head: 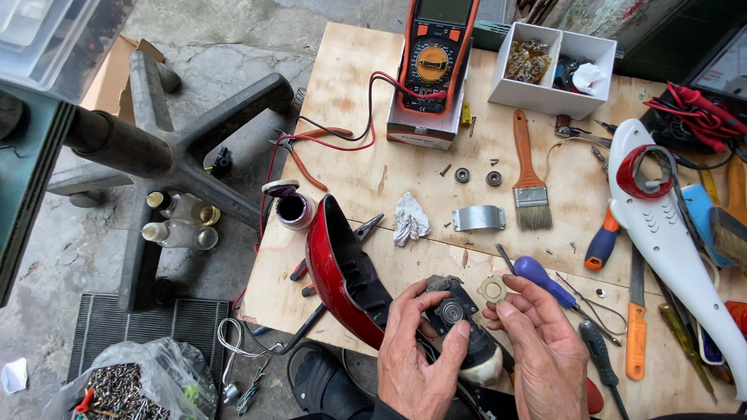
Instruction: The person disassembles a small black electrical component, likely a motor or switch, using a screwdriver and pliers. They remove screws, separate the housing, and manipulate internal parts on a cluttered workbench. The person then reassembles the component, securing it with screws.
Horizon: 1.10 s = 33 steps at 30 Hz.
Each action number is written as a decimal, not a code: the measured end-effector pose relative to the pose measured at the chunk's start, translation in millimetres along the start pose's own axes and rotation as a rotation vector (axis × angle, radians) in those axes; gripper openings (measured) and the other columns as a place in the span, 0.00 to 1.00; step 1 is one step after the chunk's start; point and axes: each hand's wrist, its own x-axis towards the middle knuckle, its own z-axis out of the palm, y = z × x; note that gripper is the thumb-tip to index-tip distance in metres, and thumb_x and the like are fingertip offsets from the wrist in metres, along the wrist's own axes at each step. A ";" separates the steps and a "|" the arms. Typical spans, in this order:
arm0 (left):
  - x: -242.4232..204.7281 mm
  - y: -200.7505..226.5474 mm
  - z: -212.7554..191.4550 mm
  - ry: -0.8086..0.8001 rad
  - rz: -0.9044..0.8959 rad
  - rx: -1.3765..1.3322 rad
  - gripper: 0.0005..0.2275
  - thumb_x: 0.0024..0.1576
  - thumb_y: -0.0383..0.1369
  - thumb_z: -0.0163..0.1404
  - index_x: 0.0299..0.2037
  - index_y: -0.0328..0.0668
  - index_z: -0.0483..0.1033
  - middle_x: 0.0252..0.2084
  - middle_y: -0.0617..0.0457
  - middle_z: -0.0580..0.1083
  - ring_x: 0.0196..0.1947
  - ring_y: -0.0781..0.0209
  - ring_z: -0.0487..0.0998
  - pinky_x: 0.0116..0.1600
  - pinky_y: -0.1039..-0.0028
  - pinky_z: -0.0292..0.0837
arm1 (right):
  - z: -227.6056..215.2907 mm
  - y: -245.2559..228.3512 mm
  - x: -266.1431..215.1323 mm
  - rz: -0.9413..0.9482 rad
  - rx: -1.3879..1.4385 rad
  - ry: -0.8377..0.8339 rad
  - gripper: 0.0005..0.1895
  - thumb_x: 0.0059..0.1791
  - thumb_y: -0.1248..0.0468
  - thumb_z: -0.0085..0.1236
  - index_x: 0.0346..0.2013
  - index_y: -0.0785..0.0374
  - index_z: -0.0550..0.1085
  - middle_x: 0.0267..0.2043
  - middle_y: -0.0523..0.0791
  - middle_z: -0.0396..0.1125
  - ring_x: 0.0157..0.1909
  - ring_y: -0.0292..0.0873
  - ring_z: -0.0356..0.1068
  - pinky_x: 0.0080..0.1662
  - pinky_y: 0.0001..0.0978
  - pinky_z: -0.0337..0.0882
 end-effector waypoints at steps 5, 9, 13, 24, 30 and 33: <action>3.8 -2.9 4.8 0.066 0.022 -0.039 0.22 0.49 0.45 0.62 0.56 0.58 0.84 0.63 0.64 0.82 0.27 0.70 0.75 0.37 0.81 0.75 | -2.6 13.5 14.5 -0.079 -0.010 -0.006 0.27 0.54 0.75 0.56 0.69 0.75 0.74 0.47 0.55 0.70 0.45 0.52 0.75 0.50 0.35 0.74; 5.4 3.7 1.6 0.044 -0.073 -0.024 0.24 0.46 0.45 0.63 0.57 0.65 0.84 0.66 0.68 0.81 0.27 0.71 0.75 0.28 0.81 0.73 | 0.4 13.2 17.3 -0.077 -0.019 0.006 0.24 0.53 0.75 0.57 0.66 0.77 0.76 0.46 0.55 0.70 0.45 0.52 0.75 0.50 0.35 0.74; 4.5 0.0 6.2 0.090 -0.034 -0.066 0.23 0.46 0.44 0.64 0.55 0.61 0.85 0.65 0.64 0.83 0.26 0.69 0.75 0.38 0.81 0.77 | -1.9 22.2 22.4 -0.094 -0.031 0.011 0.24 0.54 0.75 0.57 0.66 0.76 0.76 0.46 0.56 0.71 0.44 0.53 0.76 0.49 0.35 0.74; 5.5 -3.7 -0.3 0.105 0.028 -0.157 0.12 0.57 0.44 0.62 0.49 0.57 0.90 0.63 0.53 0.83 0.21 0.76 0.70 0.26 0.85 0.69 | 8.7 5.1 12.8 -0.092 -0.021 0.021 0.18 0.54 0.77 0.57 0.58 0.81 0.75 0.50 0.59 0.74 0.44 0.54 0.74 0.51 0.36 0.73; 4.8 2.6 -12.4 0.011 -0.128 -0.113 0.19 0.58 0.52 0.58 0.56 0.62 0.87 0.66 0.63 0.81 0.29 0.76 0.80 0.26 0.83 0.72 | -0.3 -8.2 0.2 -0.117 0.018 -0.023 0.13 0.54 0.77 0.59 0.54 0.78 0.76 0.42 0.58 0.74 0.44 0.52 0.75 0.55 0.34 0.74; -0.7 -9.6 -8.9 0.092 0.040 -0.195 0.16 0.62 0.43 0.57 0.57 0.51 0.84 0.64 0.57 0.80 0.31 0.74 0.78 0.31 0.83 0.73 | -2.7 -22.0 -12.5 -0.116 0.037 -0.046 0.12 0.54 0.78 0.59 0.52 0.79 0.77 0.47 0.60 0.77 0.44 0.51 0.75 0.56 0.34 0.75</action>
